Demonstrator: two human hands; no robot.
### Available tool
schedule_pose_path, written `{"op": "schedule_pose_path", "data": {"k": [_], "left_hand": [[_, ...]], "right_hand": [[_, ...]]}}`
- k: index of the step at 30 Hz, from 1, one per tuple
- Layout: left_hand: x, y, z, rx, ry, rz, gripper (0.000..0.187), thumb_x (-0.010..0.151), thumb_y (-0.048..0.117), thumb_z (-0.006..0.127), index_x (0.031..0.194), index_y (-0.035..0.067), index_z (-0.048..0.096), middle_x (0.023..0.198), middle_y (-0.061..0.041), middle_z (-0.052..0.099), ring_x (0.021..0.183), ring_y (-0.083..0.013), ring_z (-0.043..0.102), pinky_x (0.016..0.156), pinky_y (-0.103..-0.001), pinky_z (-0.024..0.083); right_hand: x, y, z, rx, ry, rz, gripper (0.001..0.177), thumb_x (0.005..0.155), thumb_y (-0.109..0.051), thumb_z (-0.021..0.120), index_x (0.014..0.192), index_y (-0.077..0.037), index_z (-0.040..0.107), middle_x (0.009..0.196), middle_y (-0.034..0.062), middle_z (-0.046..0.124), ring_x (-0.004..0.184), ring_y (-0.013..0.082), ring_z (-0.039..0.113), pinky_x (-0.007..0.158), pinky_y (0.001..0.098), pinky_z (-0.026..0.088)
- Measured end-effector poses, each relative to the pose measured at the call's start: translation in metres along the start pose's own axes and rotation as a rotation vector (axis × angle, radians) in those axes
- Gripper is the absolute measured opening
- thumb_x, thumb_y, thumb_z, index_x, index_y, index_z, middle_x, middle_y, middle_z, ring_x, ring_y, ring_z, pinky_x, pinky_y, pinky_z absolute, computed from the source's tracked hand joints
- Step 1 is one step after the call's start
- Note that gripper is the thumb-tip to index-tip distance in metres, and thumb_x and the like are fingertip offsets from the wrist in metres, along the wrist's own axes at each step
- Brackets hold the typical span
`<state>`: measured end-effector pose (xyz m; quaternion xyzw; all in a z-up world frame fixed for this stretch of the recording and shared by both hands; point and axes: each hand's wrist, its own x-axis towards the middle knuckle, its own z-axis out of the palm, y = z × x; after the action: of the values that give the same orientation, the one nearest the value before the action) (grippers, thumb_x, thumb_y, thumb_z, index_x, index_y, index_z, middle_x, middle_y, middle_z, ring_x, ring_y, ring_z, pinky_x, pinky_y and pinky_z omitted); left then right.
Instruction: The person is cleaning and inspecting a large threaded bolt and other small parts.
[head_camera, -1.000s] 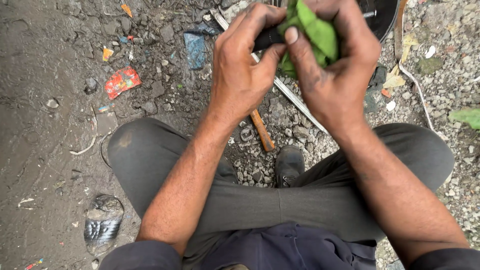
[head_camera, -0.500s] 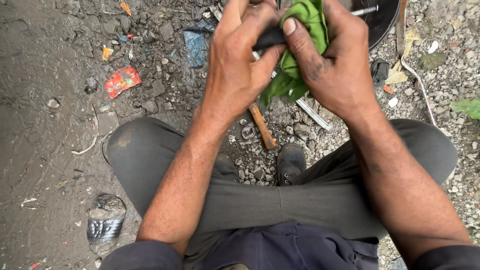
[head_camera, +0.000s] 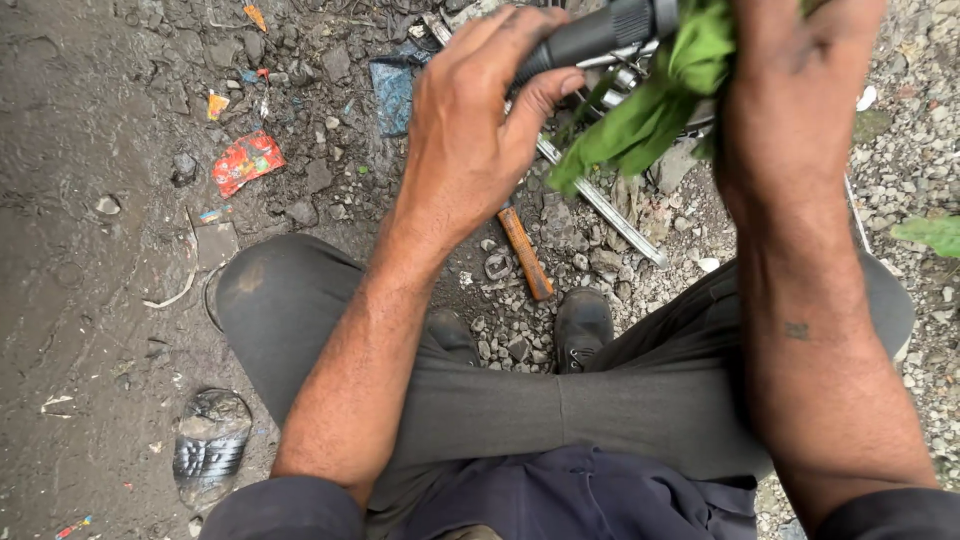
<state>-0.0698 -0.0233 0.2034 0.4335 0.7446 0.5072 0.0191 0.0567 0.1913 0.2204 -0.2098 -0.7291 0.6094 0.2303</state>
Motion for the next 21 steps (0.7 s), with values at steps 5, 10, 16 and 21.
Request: {"op": "schedule_pose_path", "data": {"k": [5,10,16,21], "left_hand": [[0.004,0.003,-0.011,0.09,0.072,-0.002,0.031,0.102,0.027,0.078,0.125,0.009,0.068,0.112,-0.005,0.074,0.103,-0.0218,0.068,0.089,-0.042,0.055],[0.005,0.006,-0.011,0.086,0.047,-0.025,0.031,0.1,0.023,0.08,0.123,0.006,0.067,0.111,-0.006,0.071,0.103,-0.0238,0.068,0.088,-0.041,0.053],[0.005,0.009,-0.012,0.125,0.043,0.001,0.032,0.098,0.021,0.082,0.122,0.007,0.067,0.11,-0.006,0.07,0.103,-0.025,0.067,0.088,-0.042,0.052],[0.004,0.008,-0.008,0.119,0.03,-0.027,0.032,0.097,0.021,0.082,0.121,0.007,0.067,0.106,-0.006,0.07,0.101,-0.0245,0.068,0.087,-0.042,0.053]], "right_hand": [[0.002,0.003,-0.01,0.156,0.127,0.026,0.041,0.115,-0.027,0.066,0.137,-0.003,0.041,0.129,0.0101,0.056,0.112,0.0161,0.061,0.101,0.0349,0.057],[0.006,0.016,-0.014,0.202,0.189,-0.164,0.039,0.114,-0.011,0.078,0.131,0.0,0.045,0.128,0.014,0.061,0.112,0.019,0.064,0.104,0.0365,0.055],[0.008,0.013,-0.01,0.155,0.266,-0.226,0.02,0.114,-0.001,0.079,0.111,0.004,0.059,0.108,0.014,0.071,0.093,0.0172,0.065,0.089,0.0322,0.056],[-0.003,-0.017,0.026,0.0,-0.005,-0.114,0.011,0.119,-0.012,0.065,0.117,0.0,0.065,0.106,0.0075,0.072,0.09,0.0104,0.066,0.083,0.0261,0.056]]}}
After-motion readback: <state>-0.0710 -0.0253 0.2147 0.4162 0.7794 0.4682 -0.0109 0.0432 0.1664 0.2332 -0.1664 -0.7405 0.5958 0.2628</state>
